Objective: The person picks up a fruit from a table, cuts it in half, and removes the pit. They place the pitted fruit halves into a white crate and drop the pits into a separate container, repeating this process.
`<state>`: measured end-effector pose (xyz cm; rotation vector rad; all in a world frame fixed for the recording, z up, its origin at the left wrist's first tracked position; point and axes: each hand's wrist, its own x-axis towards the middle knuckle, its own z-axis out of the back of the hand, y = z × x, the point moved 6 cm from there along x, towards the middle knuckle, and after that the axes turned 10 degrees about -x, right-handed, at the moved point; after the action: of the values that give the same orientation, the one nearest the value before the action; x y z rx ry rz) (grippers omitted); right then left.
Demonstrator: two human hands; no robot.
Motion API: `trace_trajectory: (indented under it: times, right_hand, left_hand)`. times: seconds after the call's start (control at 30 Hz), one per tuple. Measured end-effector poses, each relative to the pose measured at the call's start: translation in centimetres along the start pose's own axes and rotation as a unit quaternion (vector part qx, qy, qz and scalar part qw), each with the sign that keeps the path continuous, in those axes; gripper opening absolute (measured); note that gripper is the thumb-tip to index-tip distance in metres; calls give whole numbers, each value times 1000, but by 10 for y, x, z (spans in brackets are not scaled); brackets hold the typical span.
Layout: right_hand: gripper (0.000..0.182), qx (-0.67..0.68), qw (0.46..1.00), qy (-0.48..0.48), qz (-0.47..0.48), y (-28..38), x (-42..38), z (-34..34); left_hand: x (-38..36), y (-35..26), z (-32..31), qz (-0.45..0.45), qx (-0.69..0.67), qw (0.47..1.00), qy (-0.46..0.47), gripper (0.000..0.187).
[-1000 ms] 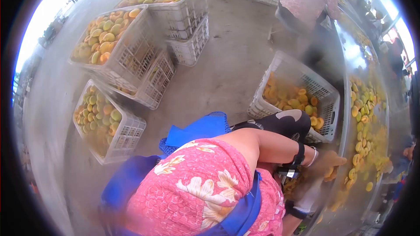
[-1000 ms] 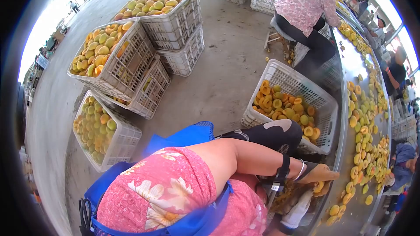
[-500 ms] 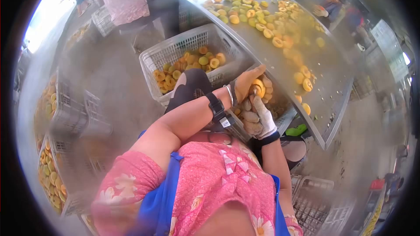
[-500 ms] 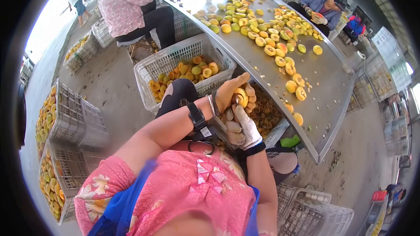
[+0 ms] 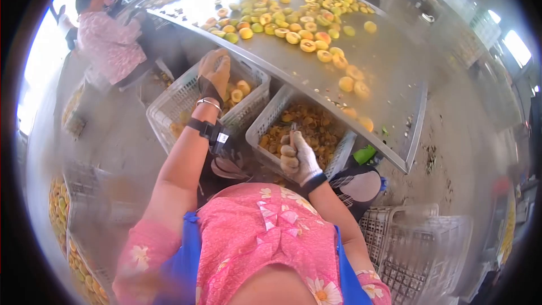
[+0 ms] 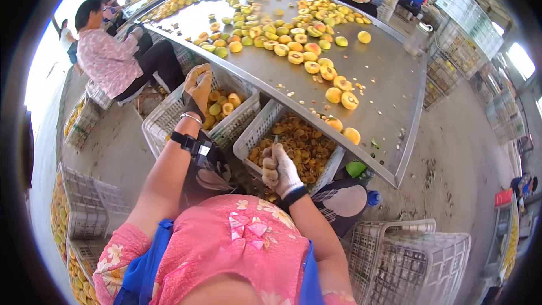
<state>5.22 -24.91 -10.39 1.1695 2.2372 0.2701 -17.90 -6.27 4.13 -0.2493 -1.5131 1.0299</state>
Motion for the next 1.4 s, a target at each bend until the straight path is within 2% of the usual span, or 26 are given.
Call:
trace_trajectory:
  times: [0.07, 0.13, 0.17, 0.2, 0.23, 0.27, 0.3, 0.33, 0.4, 0.47, 0.5, 0.6, 0.67, 0.7, 0.73, 0.77, 0.83, 0.93, 1.0, 1.13, 1.17, 1.2, 1.23, 1.27, 1.3, 1.4]
  right_hand:
    - [38, -53, 997, -59, -18, -2, 11, 10]
    - [38, -93, 991, -88, -28, -3, 14, 9]
    - [39, -98, 992, -71, -33, -5, 21, 17]
    - [42, -119, 988, -93, -29, -4, 21, 21]
    - [46, -142, 983, -109, -30, -3, 21, 25]
    - [49, -166, 978, -119, -33, -4, 24, 27]
    - [54, -150, 977, -140, -55, -9, 32, 45]
    - [54, -170, 973, -141, -65, -11, 34, 54]
    - [46, -172, 972, -158, -17, -11, 36, 60]
    - [37, -149, 976, -161, 6, -9, 32, 54]
    - [32, -127, 980, -150, 9, -7, 27, 45]
    - [26, -106, 990, -87, -4, 0, 14, 37]
    - [32, -132, 979, -152, -5, 1, 14, 43]
    - [32, -132, 980, -146, 12, 4, 12, 36]
    - [33, -134, 981, -141, 28, 9, 6, 29]
    - [35, -112, 984, -140, 11, 11, -2, 22]
    - [35, -83, 986, -138, 30, 14, -8, 21]
    - [37, -112, 977, -155, 92, 26, -17, 18]
    - [40, -170, 957, -188, 140, 36, -26, 13]
    - [33, -373, 864, -224, 254, 59, -39, -10]
    - [29, -420, 831, -227, 284, 64, -41, -14]
    - [30, -443, 822, -228, 276, 65, -38, -16]
    - [31, -465, 812, -228, 269, 67, -35, -20]
    - [33, -505, 788, -232, 265, 70, -36, -29]
    - [35, -542, 760, -234, 272, 72, -36, -38]
    - [40, -641, 656, -240, 317, 77, -39, -68]
  left_hand:
    - [-16, -47, -40, 100, -95, 985, 103, 26]
    - [-40, -64, -102, -46, -60, 975, 208, 33]
    - [-59, -79, -132, -49, -41, 957, 283, 36]
    - [-67, -118, -155, 63, 18, 899, 433, 42]
    - [-91, -108, -189, -65, -55, 906, 414, 46]
    - [-106, -114, -218, -92, -80, 892, 435, 52]
    - [-116, -124, -235, -7, -46, 867, 496, 57]
    - [-138, -103, -276, 3, 3, 819, 573, 59]
    - [-147, -124, -299, 61, 49, 719, 691, 58]
    - [-138, -144, -299, 45, 103, 672, 732, 59]
    - [-141, -137, -306, 33, 118, 673, 729, 60]
    - [-149, -111, -327, 51, 135, 605, 783, 58]
    - [-133, -117, -304, 90, 42, 712, 695, 57]
    - [-129, -101, -303, 74, 0, 764, 641, 61]
    - [-120, -94, -297, 75, -73, 786, 609, 59]
    - [-115, -89, -289, 155, -186, 762, 601, 55]
    - [-104, -78, -274, 318, -402, 661, 548, 47]
    - [-91, -83, -229, 378, -530, 627, 428, 41]
    - [-94, -76, -197, 420, -598, 582, 356, 36]
    - [-112, -59, -154, 454, -690, 528, 198, 35]
    - [-117, -56, -147, 486, -722, 464, 165, 33]
    - [-109, -61, -125, 362, -600, 680, 215, 36]
    - [-103, -78, -100, 210, -430, 842, 249, 41]
    - [-102, -99, -82, 42, -225, 937, 264, 46]
    - [-103, -104, -76, 38, -230, 943, 237, 58]
    - [-107, -96, -75, -2, -245, 938, 245, 57]
